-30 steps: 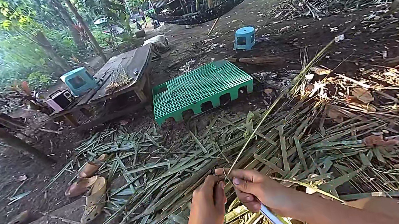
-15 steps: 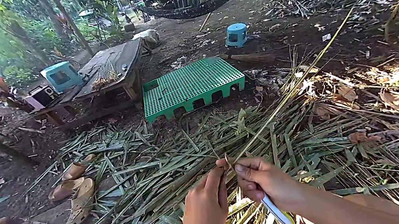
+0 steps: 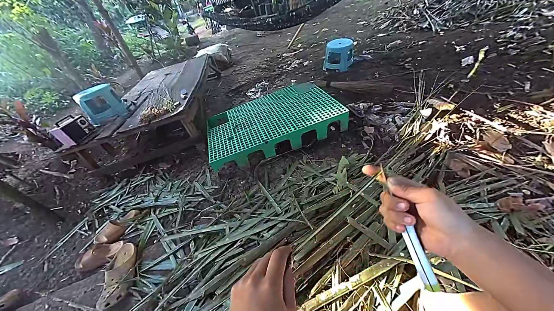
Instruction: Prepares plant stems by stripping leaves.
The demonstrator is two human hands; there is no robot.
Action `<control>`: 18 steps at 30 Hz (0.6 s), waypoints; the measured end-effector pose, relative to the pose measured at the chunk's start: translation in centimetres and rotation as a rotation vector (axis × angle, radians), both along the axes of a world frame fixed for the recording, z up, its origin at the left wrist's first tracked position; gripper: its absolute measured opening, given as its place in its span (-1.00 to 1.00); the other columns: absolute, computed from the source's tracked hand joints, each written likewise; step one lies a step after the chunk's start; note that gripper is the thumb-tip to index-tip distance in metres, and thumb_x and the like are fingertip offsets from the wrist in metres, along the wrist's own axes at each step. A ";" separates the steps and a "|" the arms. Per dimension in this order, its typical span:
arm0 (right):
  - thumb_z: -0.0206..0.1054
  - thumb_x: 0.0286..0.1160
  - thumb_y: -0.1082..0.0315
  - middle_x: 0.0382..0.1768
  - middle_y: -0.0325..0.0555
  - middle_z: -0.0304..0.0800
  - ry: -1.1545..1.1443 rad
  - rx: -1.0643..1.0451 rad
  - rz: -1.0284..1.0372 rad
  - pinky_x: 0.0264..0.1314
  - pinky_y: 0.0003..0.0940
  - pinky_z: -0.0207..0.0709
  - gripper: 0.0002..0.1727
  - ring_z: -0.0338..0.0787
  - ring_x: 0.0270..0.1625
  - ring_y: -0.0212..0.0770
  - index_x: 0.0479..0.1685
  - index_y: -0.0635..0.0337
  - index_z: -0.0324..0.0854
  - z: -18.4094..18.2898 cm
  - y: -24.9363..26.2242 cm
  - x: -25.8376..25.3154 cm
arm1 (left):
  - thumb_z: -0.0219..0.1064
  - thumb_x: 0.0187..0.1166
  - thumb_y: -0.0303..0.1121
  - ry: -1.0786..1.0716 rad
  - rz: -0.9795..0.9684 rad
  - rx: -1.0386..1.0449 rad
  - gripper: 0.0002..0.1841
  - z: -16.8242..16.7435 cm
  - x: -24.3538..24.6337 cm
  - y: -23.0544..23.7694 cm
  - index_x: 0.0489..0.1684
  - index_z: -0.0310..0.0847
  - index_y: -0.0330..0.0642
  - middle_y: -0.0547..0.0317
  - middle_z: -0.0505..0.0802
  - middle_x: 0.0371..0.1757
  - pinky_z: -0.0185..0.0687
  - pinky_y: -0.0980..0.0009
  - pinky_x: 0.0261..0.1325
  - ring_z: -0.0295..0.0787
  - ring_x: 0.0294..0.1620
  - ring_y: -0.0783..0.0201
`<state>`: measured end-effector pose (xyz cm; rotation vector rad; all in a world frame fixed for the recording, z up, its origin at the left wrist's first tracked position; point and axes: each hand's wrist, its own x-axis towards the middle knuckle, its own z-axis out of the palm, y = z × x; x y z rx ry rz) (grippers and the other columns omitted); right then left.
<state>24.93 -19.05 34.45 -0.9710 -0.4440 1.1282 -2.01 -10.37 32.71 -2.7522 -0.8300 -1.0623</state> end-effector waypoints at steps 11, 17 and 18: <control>-0.31 0.93 0.28 -0.78 -0.49 0.28 -0.036 0.044 -0.225 -0.74 -0.72 0.30 -0.58 0.29 -0.82 -0.60 0.40 0.10 0.45 -0.1 0.2 4.2 | 0.05 0.69 -0.23 0.028 0.001 0.007 -0.65 0.7 -4.4 2.2 -0.18 0.81 -0.13 0.14 0.85 -0.45 0.64 0.25 -0.58 0.78 -0.57 0.20; -0.26 0.93 0.29 -0.77 -0.48 0.24 -0.059 0.029 -0.358 -0.73 -0.70 0.32 -0.62 0.29 -0.82 -0.57 0.37 0.08 0.45 0.0 0.5 4.8 | 0.06 0.60 -0.17 0.103 0.081 -0.062 -0.62 0.9 -5.8 3.4 -0.04 0.81 -0.12 0.12 0.89 -0.32 0.72 0.05 -0.36 0.84 -0.41 0.10; -0.26 0.93 0.31 -0.76 -0.48 0.25 -0.094 0.032 -0.336 -0.72 -0.69 0.32 -0.61 0.29 -0.82 -0.57 0.41 0.12 0.44 -0.1 0.6 3.9 | 0.11 0.59 -0.11 0.110 0.086 -0.098 -0.61 1.0 -5.7 3.2 0.01 0.81 -0.13 0.16 0.85 -0.37 0.69 0.04 -0.35 0.79 -0.44 0.11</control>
